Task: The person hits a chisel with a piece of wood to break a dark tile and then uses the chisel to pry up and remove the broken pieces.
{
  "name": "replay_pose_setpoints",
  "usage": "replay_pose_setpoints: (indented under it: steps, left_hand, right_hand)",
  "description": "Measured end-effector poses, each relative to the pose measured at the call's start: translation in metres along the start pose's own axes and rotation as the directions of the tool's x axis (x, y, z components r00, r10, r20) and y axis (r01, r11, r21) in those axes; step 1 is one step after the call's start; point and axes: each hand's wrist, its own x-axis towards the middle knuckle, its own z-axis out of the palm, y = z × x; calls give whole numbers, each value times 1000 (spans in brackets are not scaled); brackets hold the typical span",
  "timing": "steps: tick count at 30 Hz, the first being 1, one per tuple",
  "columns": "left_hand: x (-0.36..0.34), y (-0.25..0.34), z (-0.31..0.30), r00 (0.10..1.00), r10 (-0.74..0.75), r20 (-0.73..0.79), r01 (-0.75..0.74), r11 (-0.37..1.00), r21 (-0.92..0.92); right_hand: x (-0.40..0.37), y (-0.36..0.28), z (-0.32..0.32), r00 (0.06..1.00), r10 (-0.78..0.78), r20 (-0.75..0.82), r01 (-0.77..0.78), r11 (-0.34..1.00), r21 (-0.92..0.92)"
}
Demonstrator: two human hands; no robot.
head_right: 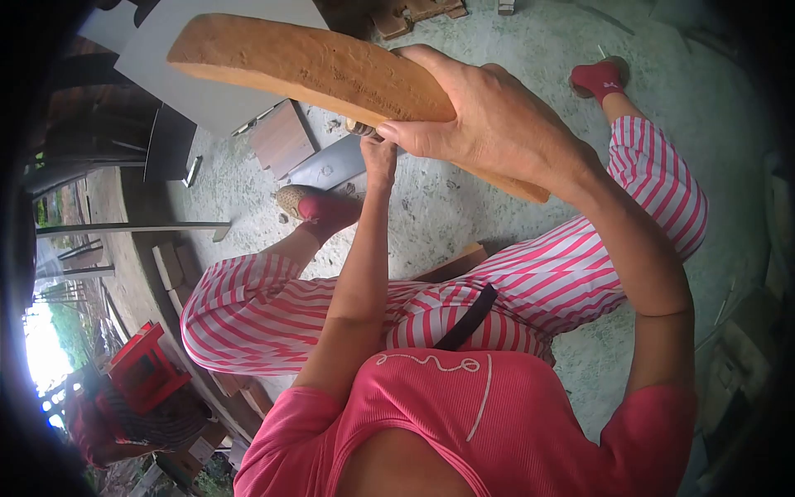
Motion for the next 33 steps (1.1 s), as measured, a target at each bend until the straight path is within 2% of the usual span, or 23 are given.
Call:
replay_pose_setpoints:
  steps: [2,3,5,7,8,10,11,13,14,16,17,19,21,23,24,25,26,27,28,29,30,31,33]
  left_hand:
    - [-2,4,3,1000,2,0,-2,999,-48]
    - [-3,6,4,1000,-2,13,3,996,-86]
    - [-4,6,4,999,11,48,-8,998,-62]
    - [-4,7,6,998,42,37,-39,997,-74]
    - [-3,7,5,997,28,74,-28,1000,6]
    - [-2,-1,4,997,15,81,-16,1000,10]
    - [-1,-4,5,996,16,87,-17,1000,14]
    - [-3,2,4,997,-17,79,13,999,52]
    - [-4,5,5,996,-5,85,4,1000,15]
    - [-2,-2,6,995,29,97,-21,997,-79]
    - [-3,-11,7,995,29,98,-22,997,-78]
    - [-2,-10,12,996,19,87,-9,993,-116]
    - [-2,-12,10,993,-5,122,20,992,-125]
    - [0,-12,11,994,-10,107,18,997,-78]
    - [0,-8,10,994,4,106,5,996,-90]
    - [-3,3,12,994,1,112,9,996,-87]
    - [-5,14,13,993,20,114,-19,1000,-9]
    - [-7,20,12,992,43,115,-51,996,70]
    - [-12,22,12,985,126,115,-135,988,69]
    - [-11,19,13,985,129,115,-138,988,76]
    - [-10,12,13,991,92,102,-93,996,10]
    - [-9,9,14,994,56,94,-51,997,-60]
    - [-3,13,16,987,34,157,-27,998,-48]
  right_hand:
    - [6,6,14,985,89,148,-72,990,-118]
    - [11,22,23,984,83,157,-64,990,-122]
    - [23,57,37,900,291,325,-161,914,-373]
    - [32,24,30,856,353,378,-178,887,-425]
    - [32,14,25,917,240,319,-93,905,-414]
    - [33,-8,13,974,36,222,47,932,-359]
    - [32,-16,8,974,38,221,46,931,-361]
    - [32,-26,3,985,-73,159,97,984,-147]
    - [33,-20,6,984,-81,161,104,984,-142]
    - [32,8,18,966,44,256,26,964,-263]
    - [33,24,22,966,43,255,26,965,-262]
    - [39,35,24,889,292,352,-109,883,-457]
    - [37,34,18,892,271,361,-93,893,-441]
    - [34,23,14,950,169,262,-44,906,-422]
    - [32,14,10,951,172,257,-51,907,-418]
    - [29,5,7,978,41,204,23,953,-301]
    - [27,0,6,987,-89,132,112,977,-183]
    - [26,1,7,988,-92,126,114,977,-178]
    - [25,3,9,982,-97,159,117,985,-123]
    - [24,5,13,976,-104,193,119,991,-68]
    - [28,20,19,964,-37,265,90,977,-191]
    - [30,36,25,965,-38,261,90,978,-190]
    - [35,52,30,930,122,347,42,902,-429]
